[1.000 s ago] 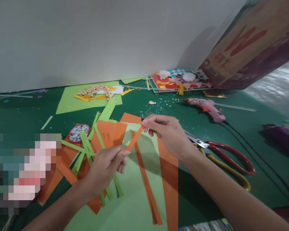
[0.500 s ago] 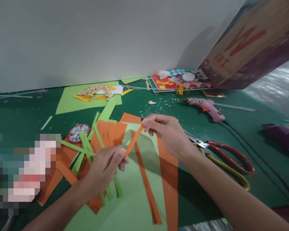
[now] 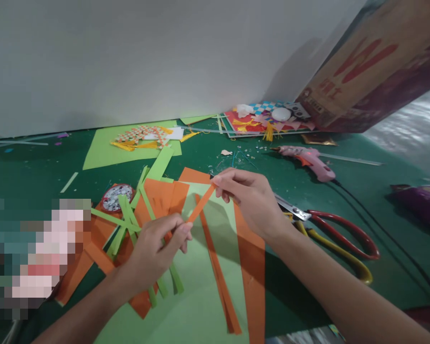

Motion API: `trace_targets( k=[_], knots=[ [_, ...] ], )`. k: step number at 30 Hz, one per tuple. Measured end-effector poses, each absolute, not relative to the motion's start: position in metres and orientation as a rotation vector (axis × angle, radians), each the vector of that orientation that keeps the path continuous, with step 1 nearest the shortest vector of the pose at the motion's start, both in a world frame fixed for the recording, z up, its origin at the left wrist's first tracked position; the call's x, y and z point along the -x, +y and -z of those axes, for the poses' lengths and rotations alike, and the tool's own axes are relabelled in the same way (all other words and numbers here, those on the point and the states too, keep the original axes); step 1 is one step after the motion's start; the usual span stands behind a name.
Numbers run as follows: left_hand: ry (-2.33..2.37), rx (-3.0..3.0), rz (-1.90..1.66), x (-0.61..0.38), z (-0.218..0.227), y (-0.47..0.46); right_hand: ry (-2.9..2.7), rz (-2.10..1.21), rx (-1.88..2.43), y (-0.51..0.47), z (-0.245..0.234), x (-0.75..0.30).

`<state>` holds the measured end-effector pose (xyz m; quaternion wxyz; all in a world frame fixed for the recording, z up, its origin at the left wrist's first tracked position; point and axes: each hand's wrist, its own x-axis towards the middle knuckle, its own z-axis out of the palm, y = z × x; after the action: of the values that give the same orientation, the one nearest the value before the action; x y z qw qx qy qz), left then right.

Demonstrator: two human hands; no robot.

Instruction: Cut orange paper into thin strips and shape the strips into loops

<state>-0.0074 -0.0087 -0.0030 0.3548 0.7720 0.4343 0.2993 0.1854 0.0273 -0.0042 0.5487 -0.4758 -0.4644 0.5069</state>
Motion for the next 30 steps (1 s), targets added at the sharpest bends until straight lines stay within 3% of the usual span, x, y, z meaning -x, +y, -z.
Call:
trace_targets(
  k=[17, 30],
  knots=[
    [1.122, -1.999, -0.800, 0.0081, 0.0021, -0.0086, -1.059, -1.200, 1.126, 0.0276, 0.0042, -0.1871],
    [1.390, -1.939, -0.902, 0.0084, 0.0016, -0.0078, -1.008, -1.187, 1.157, 0.0287, 0.0029, -0.1880]
  ],
)
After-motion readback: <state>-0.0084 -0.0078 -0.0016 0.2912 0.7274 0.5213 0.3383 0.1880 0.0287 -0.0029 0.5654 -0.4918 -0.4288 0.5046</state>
